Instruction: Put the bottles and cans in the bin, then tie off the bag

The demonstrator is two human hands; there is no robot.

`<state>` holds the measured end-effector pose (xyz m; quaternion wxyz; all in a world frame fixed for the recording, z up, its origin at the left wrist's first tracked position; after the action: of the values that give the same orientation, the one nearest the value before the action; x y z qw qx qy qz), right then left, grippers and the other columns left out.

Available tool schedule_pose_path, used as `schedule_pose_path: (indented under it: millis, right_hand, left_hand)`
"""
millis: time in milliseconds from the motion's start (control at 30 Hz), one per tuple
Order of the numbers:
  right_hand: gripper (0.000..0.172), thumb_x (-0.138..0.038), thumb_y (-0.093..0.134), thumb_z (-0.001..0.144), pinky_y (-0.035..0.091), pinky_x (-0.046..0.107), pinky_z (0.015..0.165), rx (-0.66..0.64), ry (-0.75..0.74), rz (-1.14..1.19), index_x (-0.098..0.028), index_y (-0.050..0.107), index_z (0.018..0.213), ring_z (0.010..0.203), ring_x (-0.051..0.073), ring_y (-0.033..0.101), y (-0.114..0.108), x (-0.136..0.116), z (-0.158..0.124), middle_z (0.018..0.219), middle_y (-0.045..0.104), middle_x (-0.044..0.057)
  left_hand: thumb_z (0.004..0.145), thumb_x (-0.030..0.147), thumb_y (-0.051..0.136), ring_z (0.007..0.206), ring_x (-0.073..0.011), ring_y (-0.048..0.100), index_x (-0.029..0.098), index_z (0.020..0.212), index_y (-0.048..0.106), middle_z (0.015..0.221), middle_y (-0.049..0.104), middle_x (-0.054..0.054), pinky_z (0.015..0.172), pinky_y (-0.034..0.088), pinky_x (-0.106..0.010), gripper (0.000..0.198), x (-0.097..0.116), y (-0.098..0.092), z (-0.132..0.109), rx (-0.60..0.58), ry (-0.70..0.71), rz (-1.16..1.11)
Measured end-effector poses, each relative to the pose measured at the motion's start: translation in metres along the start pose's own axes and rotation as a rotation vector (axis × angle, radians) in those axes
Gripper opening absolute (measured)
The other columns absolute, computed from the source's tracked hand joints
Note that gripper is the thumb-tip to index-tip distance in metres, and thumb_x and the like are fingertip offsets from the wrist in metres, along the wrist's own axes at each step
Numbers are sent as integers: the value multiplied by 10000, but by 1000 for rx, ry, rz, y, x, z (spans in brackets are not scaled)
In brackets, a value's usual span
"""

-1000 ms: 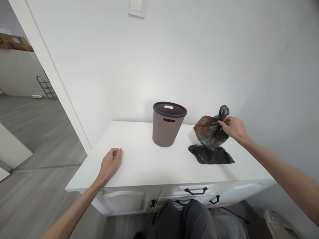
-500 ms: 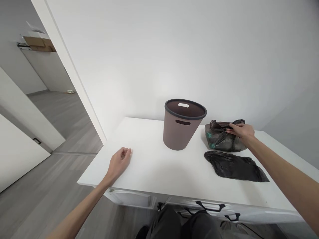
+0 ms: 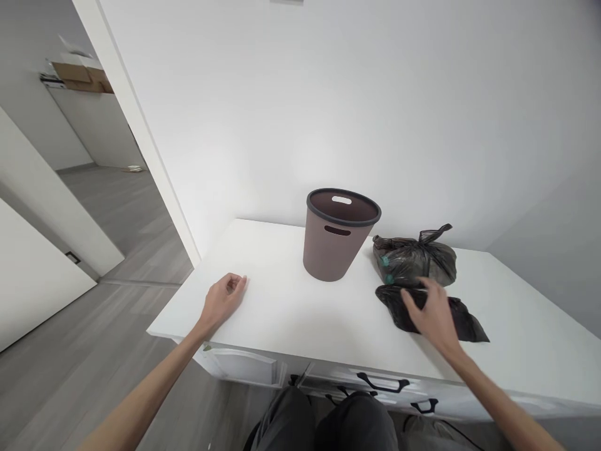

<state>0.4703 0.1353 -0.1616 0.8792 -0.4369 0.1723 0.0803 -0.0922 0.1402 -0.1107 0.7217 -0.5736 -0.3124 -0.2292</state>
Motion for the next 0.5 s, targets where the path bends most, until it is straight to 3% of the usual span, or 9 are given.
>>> schedule_pose_path:
  millis: [100, 167, 300, 500]
  right_hand:
    - [836, -691, 368, 1020, 318, 526, 1252, -105, -8, -62, -71, 471, 1570, 1538, 377, 378, 25, -19, -59, 1651, 424, 236]
    - [893, -738, 295, 1009, 234, 583, 1284, -198, 62, -152, -90, 444, 1606, 1589, 408, 274, 37, -27, -80, 1708, 356, 195]
    - [937, -757, 197, 1001, 161, 582, 1313, -364, 123, -265, -114, 409, 1648, 1624, 388, 205, 51, -36, -91, 1740, 321, 135]
    - [913, -727, 219, 1010, 146, 534, 1328, -380, 148, -358, -120, 365, 1676, 1633, 352, 206, 57, -46, -94, 1755, 294, 103]
  left_hand:
    - [922, 668, 499, 770, -214, 618, 233, 829, 616, 817, 693, -24, 694, 430, -317, 460, 0, -1, -1, -12, 16, 7]
    - [925, 654, 490, 752, -211, 617, 233, 816, 613, 801, 688, -19, 689, 423, -317, 452, -1, -1, 0, -18, 16, 26]
    - [940, 638, 456, 728, -213, 614, 236, 819, 615, 756, 668, -13, 691, 414, -323, 449, -5, 0, 1, -24, 33, 46]
    - [960, 619, 444, 745, -218, 626, 241, 817, 618, 780, 690, -14, 709, 406, -329, 440, -15, 0, 0, -65, 86, 42]
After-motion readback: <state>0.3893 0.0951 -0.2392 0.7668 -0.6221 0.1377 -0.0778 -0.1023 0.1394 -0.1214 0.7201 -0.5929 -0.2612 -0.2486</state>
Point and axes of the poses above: each hand's wrist, its own z-axis towards the middle knuckle, its own y-axis out of the palm, x = y × z, the point moved 5 cm from there along z, towards the middle knuckle
